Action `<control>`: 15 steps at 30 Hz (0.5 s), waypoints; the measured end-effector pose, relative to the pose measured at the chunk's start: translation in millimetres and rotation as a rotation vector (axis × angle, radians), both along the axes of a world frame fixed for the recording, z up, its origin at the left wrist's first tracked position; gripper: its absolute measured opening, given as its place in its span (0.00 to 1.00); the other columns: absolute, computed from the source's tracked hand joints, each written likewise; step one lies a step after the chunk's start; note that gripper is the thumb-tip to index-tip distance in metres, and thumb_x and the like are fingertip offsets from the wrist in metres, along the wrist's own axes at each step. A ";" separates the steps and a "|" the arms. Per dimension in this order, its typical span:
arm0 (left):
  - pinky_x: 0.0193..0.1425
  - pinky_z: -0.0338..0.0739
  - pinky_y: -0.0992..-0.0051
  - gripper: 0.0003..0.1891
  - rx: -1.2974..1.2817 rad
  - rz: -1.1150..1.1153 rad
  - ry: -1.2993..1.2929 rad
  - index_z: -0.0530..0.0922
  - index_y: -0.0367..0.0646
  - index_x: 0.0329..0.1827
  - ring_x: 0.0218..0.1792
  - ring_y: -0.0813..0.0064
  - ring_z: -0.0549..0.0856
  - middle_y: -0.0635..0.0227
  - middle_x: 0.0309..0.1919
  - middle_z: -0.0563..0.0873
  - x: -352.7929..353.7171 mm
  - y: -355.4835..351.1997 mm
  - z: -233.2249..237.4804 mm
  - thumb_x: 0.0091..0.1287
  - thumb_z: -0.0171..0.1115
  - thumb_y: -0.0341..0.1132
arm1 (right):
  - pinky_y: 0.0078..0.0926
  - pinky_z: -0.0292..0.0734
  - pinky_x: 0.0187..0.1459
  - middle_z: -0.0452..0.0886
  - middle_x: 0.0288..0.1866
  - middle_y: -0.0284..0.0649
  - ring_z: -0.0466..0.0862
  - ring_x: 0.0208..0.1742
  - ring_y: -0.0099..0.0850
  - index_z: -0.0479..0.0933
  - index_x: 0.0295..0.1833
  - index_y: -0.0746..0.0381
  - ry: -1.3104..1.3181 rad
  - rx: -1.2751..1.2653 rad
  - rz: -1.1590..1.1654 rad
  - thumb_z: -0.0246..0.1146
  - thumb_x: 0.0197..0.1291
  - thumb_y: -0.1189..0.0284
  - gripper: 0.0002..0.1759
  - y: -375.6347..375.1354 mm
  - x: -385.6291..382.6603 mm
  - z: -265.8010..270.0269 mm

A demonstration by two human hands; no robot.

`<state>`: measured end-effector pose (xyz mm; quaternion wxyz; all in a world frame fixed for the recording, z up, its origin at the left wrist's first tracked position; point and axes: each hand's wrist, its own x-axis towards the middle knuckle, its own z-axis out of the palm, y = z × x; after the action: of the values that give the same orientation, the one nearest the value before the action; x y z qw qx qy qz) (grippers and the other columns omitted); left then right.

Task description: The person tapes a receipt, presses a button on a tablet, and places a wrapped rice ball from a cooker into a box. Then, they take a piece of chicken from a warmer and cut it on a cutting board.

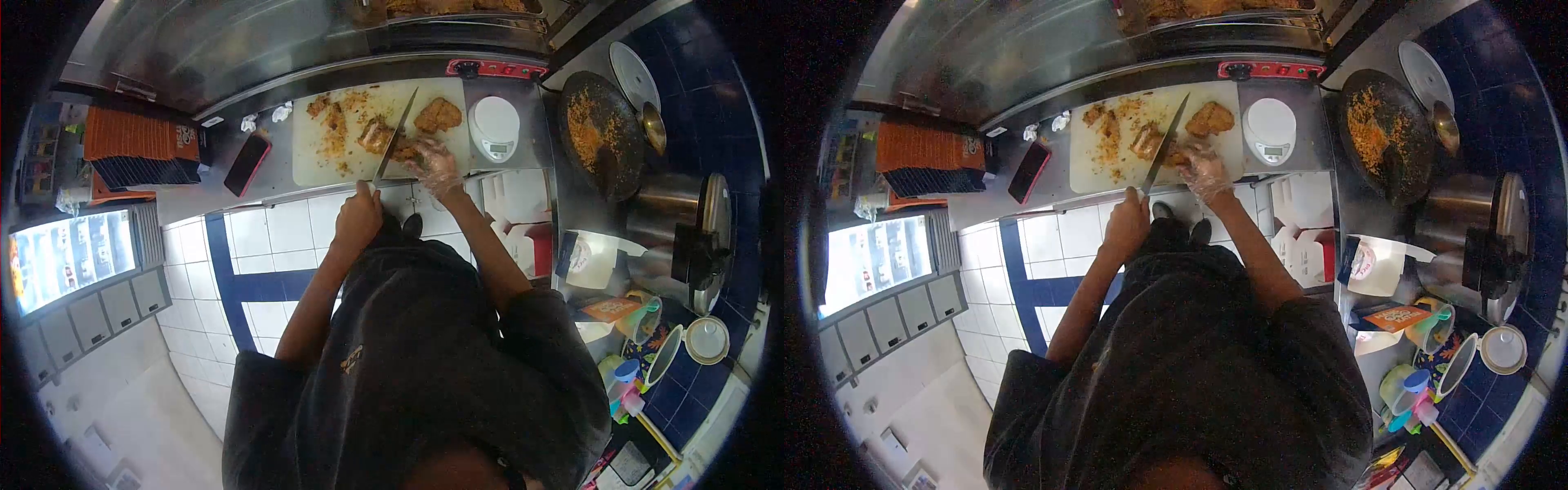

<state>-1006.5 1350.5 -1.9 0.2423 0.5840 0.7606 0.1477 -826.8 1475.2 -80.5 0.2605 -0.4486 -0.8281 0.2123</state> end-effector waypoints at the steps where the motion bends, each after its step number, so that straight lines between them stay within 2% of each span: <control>1: 0.34 0.81 0.43 0.17 0.005 0.003 0.002 0.67 0.32 0.49 0.31 0.33 0.85 0.36 0.26 0.84 -1.4 3.4 -3.4 0.76 0.52 0.41 | 0.41 0.74 0.65 0.79 0.62 0.50 0.78 0.62 0.47 0.80 0.59 0.62 0.021 0.016 0.018 0.71 0.60 0.63 0.23 2.3 -2.4 5.3; 5: 0.35 0.81 0.43 0.17 0.023 -0.002 -0.037 0.67 0.32 0.50 0.31 0.32 0.85 0.36 0.26 0.83 -6.5 7.7 -5.2 0.75 0.53 0.41 | 0.45 0.73 0.66 0.78 0.61 0.50 0.76 0.65 0.47 0.80 0.60 0.57 0.124 -0.100 0.049 0.67 0.63 0.63 0.22 1.5 -1.0 12.0; 8: 0.36 0.81 0.42 0.18 0.012 0.006 -0.037 0.67 0.33 0.51 0.32 0.32 0.85 0.35 0.27 0.83 -6.8 4.1 -3.3 0.75 0.54 0.42 | 0.42 0.75 0.64 0.77 0.60 0.49 0.77 0.65 0.46 0.81 0.59 0.59 0.124 -0.097 0.069 0.67 0.62 0.66 0.20 7.9 -1.1 27.3; 10: 0.37 0.81 0.42 0.18 -0.042 0.021 -0.025 0.67 0.33 0.52 0.32 0.32 0.85 0.35 0.27 0.83 -1.7 -5.9 -6.7 0.75 0.53 0.43 | 0.40 0.76 0.63 0.79 0.59 0.49 0.78 0.62 0.46 0.82 0.57 0.62 0.234 -0.168 0.039 0.68 0.61 0.68 0.19 3.6 -0.7 21.6; 13: 0.38 0.81 0.42 0.19 0.024 0.073 0.013 0.67 0.33 0.53 0.34 0.32 0.85 0.35 0.29 0.84 0.1 4.7 -15.4 0.75 0.54 0.43 | 0.40 0.76 0.62 0.81 0.57 0.50 0.81 0.58 0.48 0.82 0.55 0.64 0.212 -0.126 0.123 0.69 0.60 0.68 0.19 16.2 -3.0 6.9; 15: 0.38 0.81 0.43 0.20 0.031 0.023 -0.023 0.67 0.33 0.54 0.35 0.32 0.85 0.35 0.30 0.84 -1.8 10.2 -17.3 0.75 0.53 0.44 | 0.41 0.76 0.61 0.81 0.57 0.51 0.81 0.57 0.48 0.82 0.56 0.64 0.170 -0.059 0.124 0.69 0.60 0.67 0.20 16.8 -3.2 14.3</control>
<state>-1008.2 1360.7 -19.2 0.2401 0.5773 0.7619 0.1690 -830.0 1492.0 -66.2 0.3031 -0.3844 -0.8225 0.2895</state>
